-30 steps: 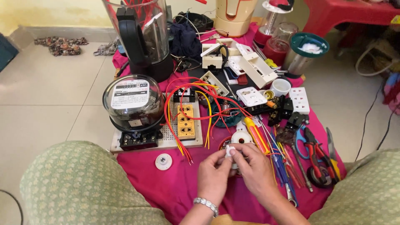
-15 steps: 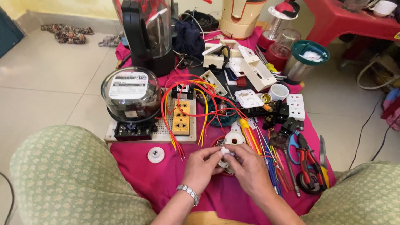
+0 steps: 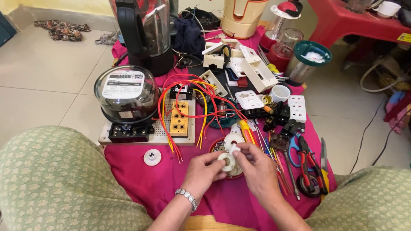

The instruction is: The person assembles small internal components into a plastic electrical housing on a floor-based workspace.

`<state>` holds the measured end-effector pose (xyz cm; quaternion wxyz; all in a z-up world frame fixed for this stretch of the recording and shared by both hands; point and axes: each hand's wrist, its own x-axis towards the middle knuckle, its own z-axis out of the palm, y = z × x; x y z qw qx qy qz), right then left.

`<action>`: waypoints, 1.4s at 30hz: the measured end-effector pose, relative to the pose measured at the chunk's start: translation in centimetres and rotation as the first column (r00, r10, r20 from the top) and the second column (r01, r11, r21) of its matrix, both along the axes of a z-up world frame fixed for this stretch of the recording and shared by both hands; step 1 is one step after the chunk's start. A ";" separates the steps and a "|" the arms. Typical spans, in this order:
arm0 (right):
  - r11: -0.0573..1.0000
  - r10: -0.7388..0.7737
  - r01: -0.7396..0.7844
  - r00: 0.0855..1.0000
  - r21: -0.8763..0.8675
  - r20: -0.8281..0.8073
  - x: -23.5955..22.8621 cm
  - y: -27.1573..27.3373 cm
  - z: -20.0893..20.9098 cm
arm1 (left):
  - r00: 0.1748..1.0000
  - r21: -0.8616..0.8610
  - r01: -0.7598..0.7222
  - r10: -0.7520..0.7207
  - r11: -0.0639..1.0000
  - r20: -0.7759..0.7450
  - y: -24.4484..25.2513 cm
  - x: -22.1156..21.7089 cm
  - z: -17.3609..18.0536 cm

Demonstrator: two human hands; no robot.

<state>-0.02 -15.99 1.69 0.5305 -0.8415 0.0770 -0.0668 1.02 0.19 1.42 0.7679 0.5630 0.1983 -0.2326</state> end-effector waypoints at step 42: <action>0.999 0.041 -0.043 0.985 -0.007 -0.166 0.2 2.2 0.0 | 0.988 0.242 -0.027 -0.010 0.970 0.151 1.3 -0.4 0.8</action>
